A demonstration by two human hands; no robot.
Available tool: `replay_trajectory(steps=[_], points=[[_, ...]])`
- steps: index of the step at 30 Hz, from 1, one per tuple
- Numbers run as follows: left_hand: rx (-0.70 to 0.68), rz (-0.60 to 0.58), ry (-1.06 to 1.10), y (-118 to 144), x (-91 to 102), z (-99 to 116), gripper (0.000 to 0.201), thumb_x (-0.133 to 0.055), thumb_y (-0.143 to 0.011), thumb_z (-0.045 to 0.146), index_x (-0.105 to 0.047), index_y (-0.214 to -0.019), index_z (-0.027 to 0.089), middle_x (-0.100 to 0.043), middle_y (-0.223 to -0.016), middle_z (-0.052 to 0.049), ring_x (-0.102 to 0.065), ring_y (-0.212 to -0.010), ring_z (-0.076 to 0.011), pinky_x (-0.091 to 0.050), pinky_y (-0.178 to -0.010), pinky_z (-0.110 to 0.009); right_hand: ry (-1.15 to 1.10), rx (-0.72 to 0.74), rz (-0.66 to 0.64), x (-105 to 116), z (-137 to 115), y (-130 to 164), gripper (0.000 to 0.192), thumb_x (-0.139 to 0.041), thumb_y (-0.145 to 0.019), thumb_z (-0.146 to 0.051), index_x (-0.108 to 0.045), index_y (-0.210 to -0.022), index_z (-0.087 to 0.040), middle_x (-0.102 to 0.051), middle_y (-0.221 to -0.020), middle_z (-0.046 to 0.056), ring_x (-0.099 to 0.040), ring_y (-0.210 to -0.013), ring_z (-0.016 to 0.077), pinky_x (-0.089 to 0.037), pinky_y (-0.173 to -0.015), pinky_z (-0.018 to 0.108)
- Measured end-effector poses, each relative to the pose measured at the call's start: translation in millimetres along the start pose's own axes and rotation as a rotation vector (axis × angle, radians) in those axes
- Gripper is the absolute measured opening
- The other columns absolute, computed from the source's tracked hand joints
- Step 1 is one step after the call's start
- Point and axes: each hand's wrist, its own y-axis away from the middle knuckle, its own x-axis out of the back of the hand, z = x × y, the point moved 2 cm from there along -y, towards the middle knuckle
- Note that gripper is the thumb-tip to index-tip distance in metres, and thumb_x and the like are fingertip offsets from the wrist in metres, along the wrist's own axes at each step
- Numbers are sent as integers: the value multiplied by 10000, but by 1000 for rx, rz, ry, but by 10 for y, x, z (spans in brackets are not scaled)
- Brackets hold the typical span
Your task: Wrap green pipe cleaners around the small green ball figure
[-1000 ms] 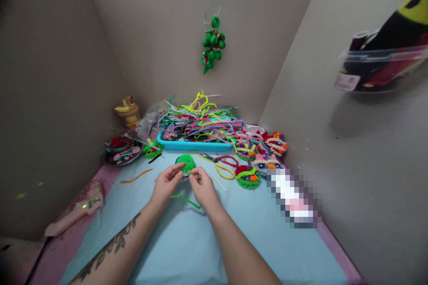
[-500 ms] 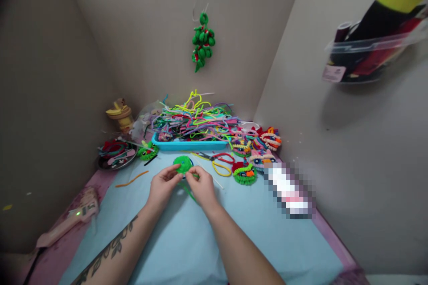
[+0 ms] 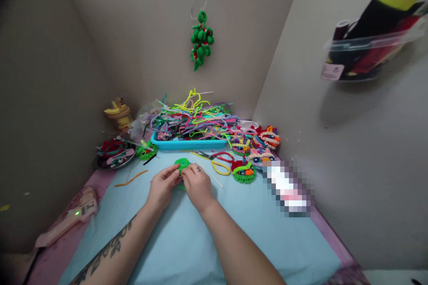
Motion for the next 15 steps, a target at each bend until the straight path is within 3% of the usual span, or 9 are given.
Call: replay_trajectory(steps=[15], points=[[-58,117,-57,11,-7,-45,376,-763,-541,261,-669,-873,112,-695,-776,-65,-622,-682,-146,-480,-721,-296,-64,-7,62,-126,14,-3,167,-400,-867,-172,-563,-833,-179,-530,-802,65,-528,-779,179,-464,-734,310]])
